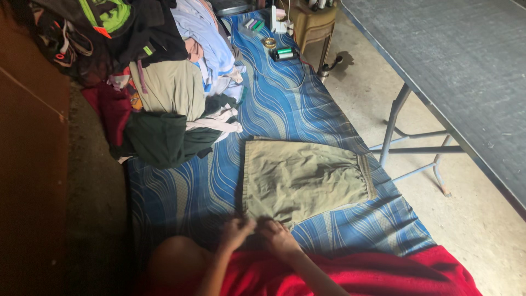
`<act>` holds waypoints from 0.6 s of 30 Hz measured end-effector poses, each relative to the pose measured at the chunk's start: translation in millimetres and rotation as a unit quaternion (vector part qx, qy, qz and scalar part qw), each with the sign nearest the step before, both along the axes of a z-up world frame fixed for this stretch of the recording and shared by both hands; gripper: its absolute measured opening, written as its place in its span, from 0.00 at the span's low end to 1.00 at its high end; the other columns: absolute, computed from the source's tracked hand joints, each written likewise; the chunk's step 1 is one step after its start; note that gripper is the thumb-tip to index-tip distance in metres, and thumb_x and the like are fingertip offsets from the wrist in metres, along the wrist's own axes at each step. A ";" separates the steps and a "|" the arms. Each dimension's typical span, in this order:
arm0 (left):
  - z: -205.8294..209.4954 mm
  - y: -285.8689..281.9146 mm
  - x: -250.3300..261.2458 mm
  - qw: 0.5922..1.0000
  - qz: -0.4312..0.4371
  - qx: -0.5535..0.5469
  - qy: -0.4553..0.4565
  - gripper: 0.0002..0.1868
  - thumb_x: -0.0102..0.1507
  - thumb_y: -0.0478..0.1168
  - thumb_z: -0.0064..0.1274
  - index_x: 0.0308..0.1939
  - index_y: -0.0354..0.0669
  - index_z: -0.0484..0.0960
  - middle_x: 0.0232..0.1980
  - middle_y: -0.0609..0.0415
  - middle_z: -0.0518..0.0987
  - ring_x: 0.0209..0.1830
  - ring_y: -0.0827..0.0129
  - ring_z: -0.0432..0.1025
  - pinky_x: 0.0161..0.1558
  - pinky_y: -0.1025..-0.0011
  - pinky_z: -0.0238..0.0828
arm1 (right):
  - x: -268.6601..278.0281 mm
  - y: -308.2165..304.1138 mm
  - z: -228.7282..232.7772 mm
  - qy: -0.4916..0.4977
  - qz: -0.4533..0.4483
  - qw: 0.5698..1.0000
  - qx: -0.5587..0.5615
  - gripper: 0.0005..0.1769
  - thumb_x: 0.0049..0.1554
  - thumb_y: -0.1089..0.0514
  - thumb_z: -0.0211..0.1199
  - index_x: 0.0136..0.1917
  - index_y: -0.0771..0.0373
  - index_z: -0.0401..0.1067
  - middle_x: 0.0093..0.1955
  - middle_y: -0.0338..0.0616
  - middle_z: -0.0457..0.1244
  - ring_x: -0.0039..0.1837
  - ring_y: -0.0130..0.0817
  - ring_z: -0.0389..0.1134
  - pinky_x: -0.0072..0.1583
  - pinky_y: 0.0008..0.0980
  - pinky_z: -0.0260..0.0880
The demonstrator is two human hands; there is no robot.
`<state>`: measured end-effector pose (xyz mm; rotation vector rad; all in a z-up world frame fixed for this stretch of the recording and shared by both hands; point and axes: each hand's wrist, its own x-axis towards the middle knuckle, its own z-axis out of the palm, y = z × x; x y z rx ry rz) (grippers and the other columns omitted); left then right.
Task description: The person folds shorts and a tank top by hand on a bed and then places them on a small table.
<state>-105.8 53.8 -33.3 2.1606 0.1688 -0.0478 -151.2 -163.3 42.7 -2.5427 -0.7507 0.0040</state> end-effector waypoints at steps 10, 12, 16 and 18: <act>-12.7 1.3 5.7 0.946 0.020 -0.206 0.247 0.26 0.64 0.57 0.62 0.35 0.32 0.84 0.23 0.55 0.72 0.21 0.71 0.65 0.24 0.70 0.57 | 5.3 13.0 26.1 -0.009 -0.048 0.998 -0.047 0.35 0.54 0.49 0.67 0.71 0.56 0.60 0.69 0.52 0.56 0.72 0.54 0.55 0.67 0.56 0.56; -11.6 -0.6 11.1 0.938 0.047 -0.215 0.268 0.21 0.64 0.57 0.57 0.41 0.41 0.85 0.31 0.54 0.78 0.27 0.72 0.70 0.28 0.73 0.65 | 4.7 14.8 33.1 0.026 -0.072 0.992 -0.100 0.40 0.55 0.50 0.65 0.77 0.51 0.54 0.72 0.51 0.53 0.74 0.53 0.52 0.70 0.58 0.53; -9.6 -4.4 13.5 0.848 0.102 -0.466 0.231 0.22 0.59 0.53 0.57 0.52 0.46 0.80 0.50 0.55 0.79 0.43 0.68 0.78 0.39 0.74 0.79 | 11.5 7.6 44.1 -0.135 -0.118 0.973 -0.144 0.43 0.53 0.52 0.64 0.79 0.37 0.51 0.78 0.52 0.46 0.81 0.54 0.40 0.72 0.66 0.46; -11.8 -3.0 13.7 0.834 0.153 -0.499 0.180 0.25 0.59 0.50 0.61 0.55 0.41 0.76 0.53 0.49 0.78 0.48 0.65 0.77 0.43 0.67 0.80 | 12.8 -5.7 46.1 -0.070 -0.137 0.976 -0.154 0.44 0.55 0.54 0.63 0.79 0.32 0.50 0.81 0.49 0.42 0.82 0.55 0.36 0.72 0.69 0.42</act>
